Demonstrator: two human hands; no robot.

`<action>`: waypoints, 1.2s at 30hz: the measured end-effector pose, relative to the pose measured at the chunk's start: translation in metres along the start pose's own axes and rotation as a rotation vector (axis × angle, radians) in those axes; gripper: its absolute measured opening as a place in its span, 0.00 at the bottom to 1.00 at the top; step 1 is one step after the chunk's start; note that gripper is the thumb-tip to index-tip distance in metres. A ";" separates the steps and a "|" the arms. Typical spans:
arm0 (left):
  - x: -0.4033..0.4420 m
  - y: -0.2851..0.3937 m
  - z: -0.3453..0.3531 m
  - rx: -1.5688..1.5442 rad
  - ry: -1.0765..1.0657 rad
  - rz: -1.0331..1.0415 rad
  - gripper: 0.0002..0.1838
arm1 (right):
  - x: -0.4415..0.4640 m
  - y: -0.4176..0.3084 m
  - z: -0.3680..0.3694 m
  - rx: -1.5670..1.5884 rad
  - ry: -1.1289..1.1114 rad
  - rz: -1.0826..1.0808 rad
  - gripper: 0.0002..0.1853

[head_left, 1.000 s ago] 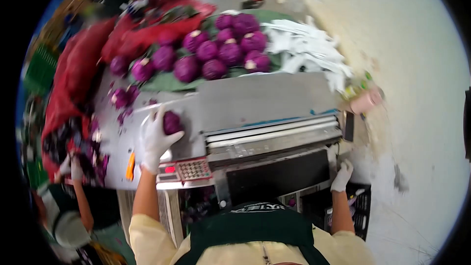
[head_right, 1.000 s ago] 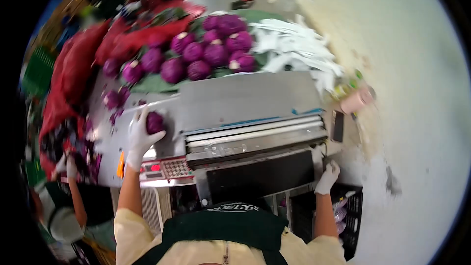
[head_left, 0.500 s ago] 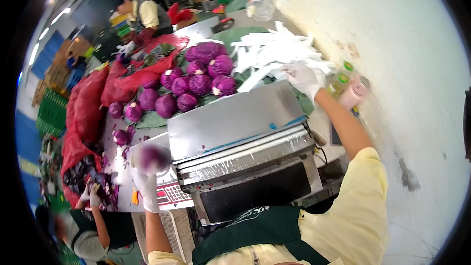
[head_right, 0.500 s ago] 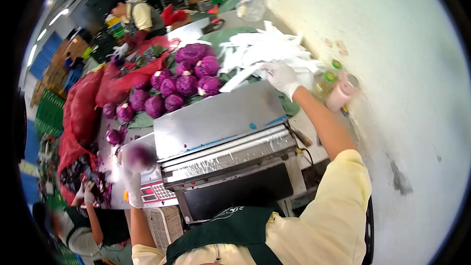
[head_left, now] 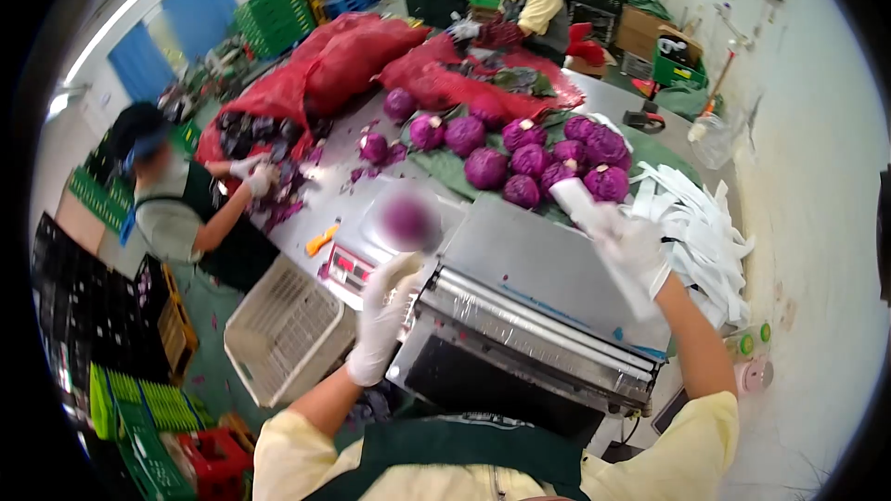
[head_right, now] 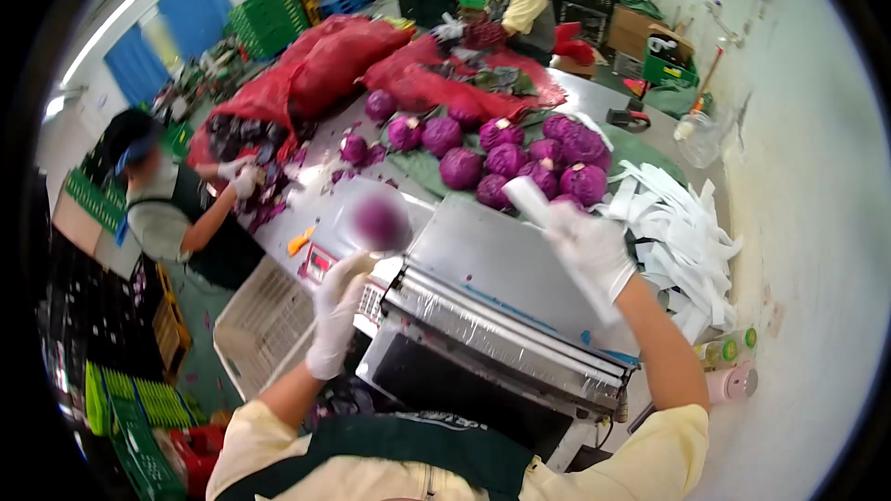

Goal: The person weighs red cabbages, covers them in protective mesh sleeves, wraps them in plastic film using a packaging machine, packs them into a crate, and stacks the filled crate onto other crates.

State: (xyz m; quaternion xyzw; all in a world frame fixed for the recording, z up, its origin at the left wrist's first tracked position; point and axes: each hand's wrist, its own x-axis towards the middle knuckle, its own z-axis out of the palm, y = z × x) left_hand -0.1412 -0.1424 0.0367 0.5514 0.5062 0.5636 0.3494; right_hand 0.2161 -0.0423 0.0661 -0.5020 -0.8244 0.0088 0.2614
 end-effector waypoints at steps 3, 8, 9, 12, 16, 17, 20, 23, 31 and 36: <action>-0.014 0.041 0.053 -0.320 -0.164 -0.044 0.31 | -0.033 -0.083 0.016 0.280 -0.216 -0.150 0.15; -0.039 -0.005 0.076 -0.273 -0.161 -0.165 0.12 | -0.080 -0.125 0.049 0.490 -0.421 0.149 0.17; -0.042 0.007 0.074 -0.198 -0.125 -0.114 0.11 | -0.081 -0.133 0.049 0.456 -0.465 0.247 0.17; -0.040 -0.008 0.063 -0.281 -0.247 -0.307 0.13 | -0.078 -0.158 0.032 0.704 -0.581 0.423 0.18; -0.037 0.008 0.047 -0.718 -0.039 -0.432 0.11 | -0.071 -0.156 0.035 1.166 -0.306 0.581 0.15; -0.037 0.000 0.048 -0.710 -0.022 -0.401 0.10 | -0.070 -0.169 0.048 1.243 -0.181 0.596 0.16; -0.032 -0.014 0.045 -0.750 -0.128 -0.494 0.08 | -0.065 -0.192 0.091 1.589 -0.017 0.521 0.25; -0.024 -0.041 0.043 -0.328 0.018 -0.129 0.07 | -0.047 -0.218 0.112 1.598 0.036 0.539 0.28; 0.031 -0.071 -0.032 -0.850 -0.226 -0.412 0.05 | 0.010 -0.237 0.154 1.536 0.137 0.821 0.12; 0.037 -0.092 -0.074 -0.712 -0.582 -0.634 0.13 | 0.062 -0.223 0.154 1.157 -0.005 0.920 0.10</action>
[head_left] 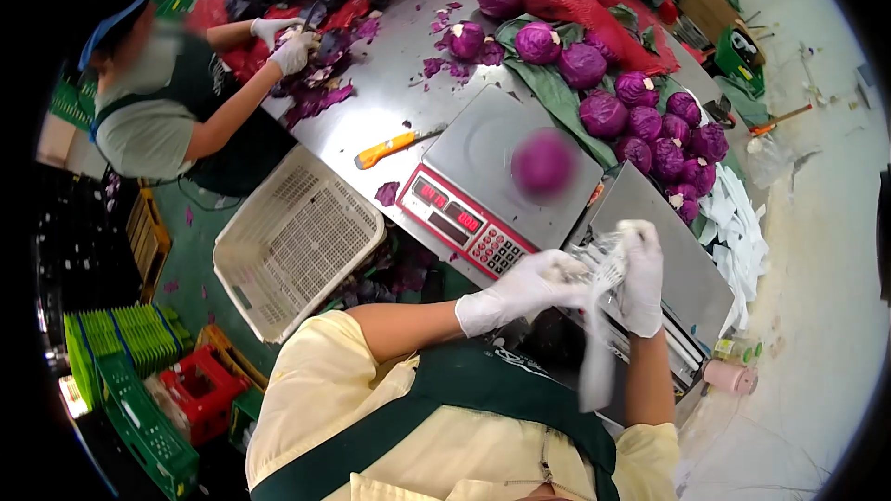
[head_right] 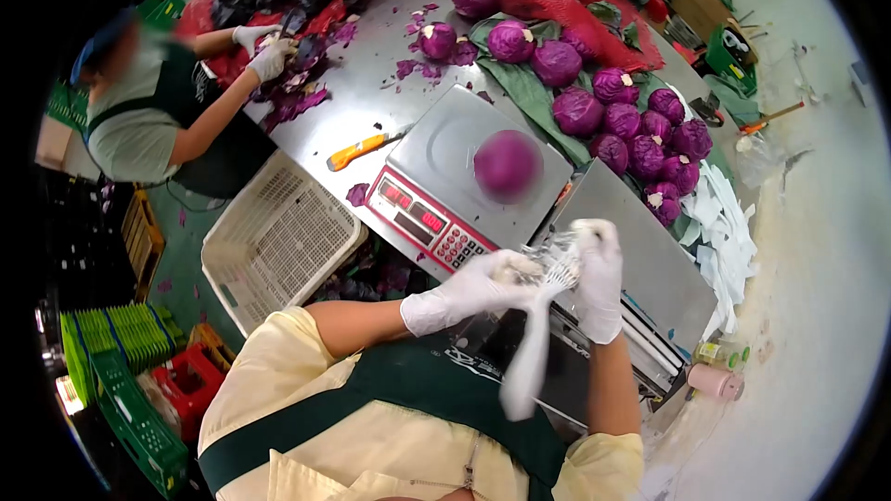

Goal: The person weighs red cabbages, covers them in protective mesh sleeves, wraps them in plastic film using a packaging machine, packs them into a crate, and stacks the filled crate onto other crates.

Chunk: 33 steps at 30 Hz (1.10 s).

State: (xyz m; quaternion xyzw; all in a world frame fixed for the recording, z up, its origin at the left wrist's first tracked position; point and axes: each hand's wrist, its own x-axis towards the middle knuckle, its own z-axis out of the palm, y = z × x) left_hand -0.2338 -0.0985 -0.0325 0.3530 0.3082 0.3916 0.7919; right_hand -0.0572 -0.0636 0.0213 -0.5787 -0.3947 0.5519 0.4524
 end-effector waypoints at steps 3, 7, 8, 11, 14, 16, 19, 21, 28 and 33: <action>0.023 0.005 -0.036 -0.330 0.482 0.025 0.08 | 0.029 -0.006 -0.003 -0.553 -0.480 0.040 0.16; 0.051 -0.001 -0.055 -0.511 0.657 -0.088 0.08 | 0.105 -0.031 0.017 -1.400 -0.381 -0.218 0.17; 0.059 -0.006 -0.065 -0.442 0.672 -0.233 0.15 | 0.135 -0.010 0.020 -1.349 -0.070 -0.636 0.13; 0.082 0.005 -0.071 -0.381 0.705 -0.313 0.25 | 0.169 -0.027 0.080 -1.206 -0.046 -0.778 0.13; 0.110 0.006 -0.084 -0.371 0.814 -0.405 0.30 | 0.233 0.012 0.078 -1.291 -0.272 -0.142 0.18; 0.112 -0.005 -0.095 -0.320 0.822 -0.354 0.31 | 0.232 0.026 0.070 -0.977 -0.415 -0.011 0.23; 0.083 0.004 -0.076 -0.211 0.587 0.087 0.31 | 0.172 0.024 0.063 -0.406 -0.278 -0.018 0.18; 0.055 0.020 -0.059 -0.347 0.453 0.078 0.33 | 0.124 0.025 0.051 -0.297 -0.224 -0.207 0.15; 0.000 0.025 -0.030 -0.453 0.219 -0.116 0.42 | -0.039 -0.019 0.009 0.319 -0.265 0.263 0.14; -0.031 -0.005 0.013 -0.236 0.007 0.003 0.42 | -0.073 0.015 -0.052 0.257 -0.311 0.246 0.11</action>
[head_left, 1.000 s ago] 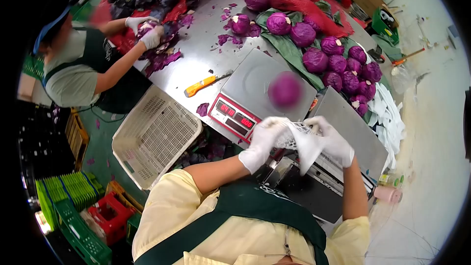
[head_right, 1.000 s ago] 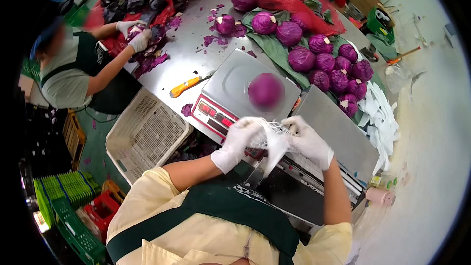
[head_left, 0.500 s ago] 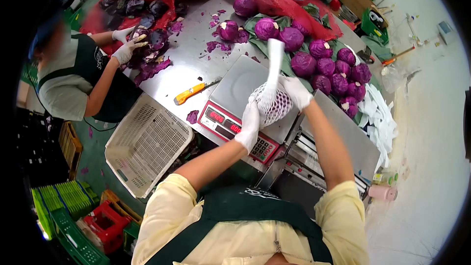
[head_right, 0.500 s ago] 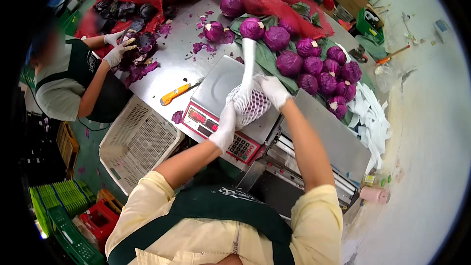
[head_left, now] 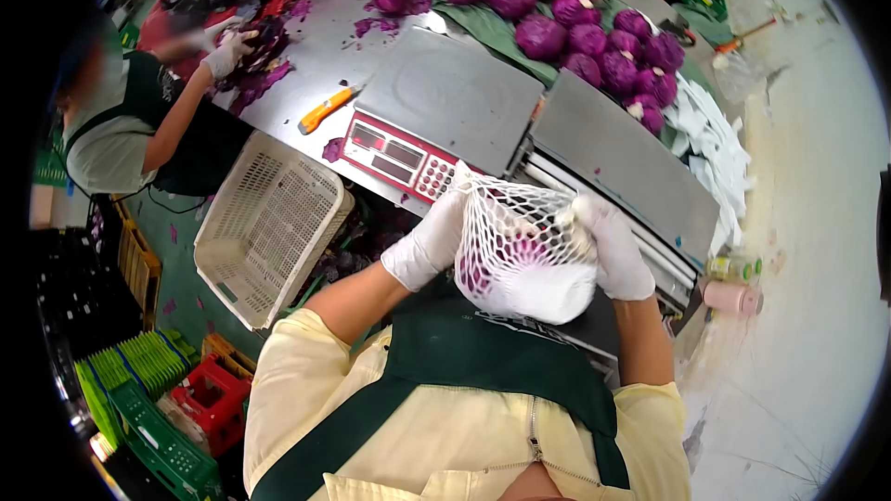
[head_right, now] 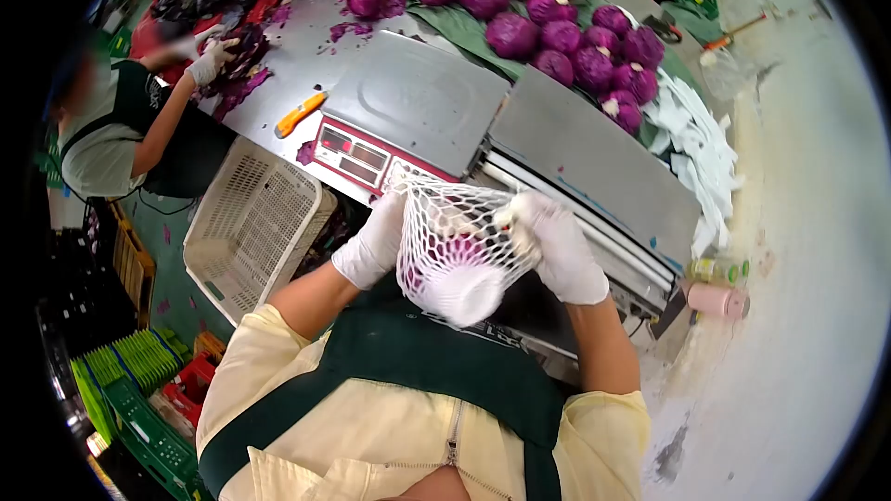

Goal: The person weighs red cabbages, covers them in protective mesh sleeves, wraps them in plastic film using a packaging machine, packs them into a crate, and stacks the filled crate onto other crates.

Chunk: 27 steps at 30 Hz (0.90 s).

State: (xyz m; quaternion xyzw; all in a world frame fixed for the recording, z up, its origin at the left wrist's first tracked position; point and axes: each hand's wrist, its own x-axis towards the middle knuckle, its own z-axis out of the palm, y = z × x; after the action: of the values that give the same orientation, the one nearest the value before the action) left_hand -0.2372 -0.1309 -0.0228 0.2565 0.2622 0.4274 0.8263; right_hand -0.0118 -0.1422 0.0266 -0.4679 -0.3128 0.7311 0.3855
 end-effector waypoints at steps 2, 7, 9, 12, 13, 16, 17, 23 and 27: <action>-0.013 0.007 0.036 -0.185 0.033 -0.070 0.40 | -0.016 0.007 0.004 0.148 0.155 -0.014 0.10; -0.004 -0.030 0.043 -0.450 -0.079 -0.050 0.21 | -0.068 0.032 0.015 0.565 -0.065 0.228 0.28; 0.004 -0.034 0.059 -0.318 -0.186 0.087 0.17 | -0.074 0.032 0.020 0.514 -0.020 0.160 0.34; 0.014 -0.015 0.079 -0.148 -0.264 0.190 0.32 | -0.066 0.035 0.004 0.164 0.057 -0.079 0.22; 0.018 -0.002 0.081 -0.108 -0.319 0.200 0.40 | -0.051 0.039 -0.023 0.217 0.051 -0.117 0.19; 0.044 0.043 0.031 0.309 -0.154 0.233 0.47 | -0.017 -0.007 -0.070 0.257 0.067 -0.311 0.17; 0.060 0.064 0.008 0.512 -0.005 0.279 0.46 | -0.009 -0.022 -0.097 0.127 0.151 -0.352 0.17; 0.220 0.188 -0.186 1.450 0.807 0.548 0.51 | 0.023 -0.061 -0.210 0.147 0.550 -0.122 0.17; 0.291 0.233 -0.241 1.737 1.000 0.301 0.61 | 0.029 -0.060 -0.241 0.040 0.833 -0.037 0.16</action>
State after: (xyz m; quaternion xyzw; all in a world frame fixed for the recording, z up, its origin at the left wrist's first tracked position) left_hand -0.3832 0.2790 -0.1100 0.5906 0.7633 0.2469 0.0871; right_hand 0.2195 -0.0634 -0.0251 -0.7103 -0.1241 0.4781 0.5014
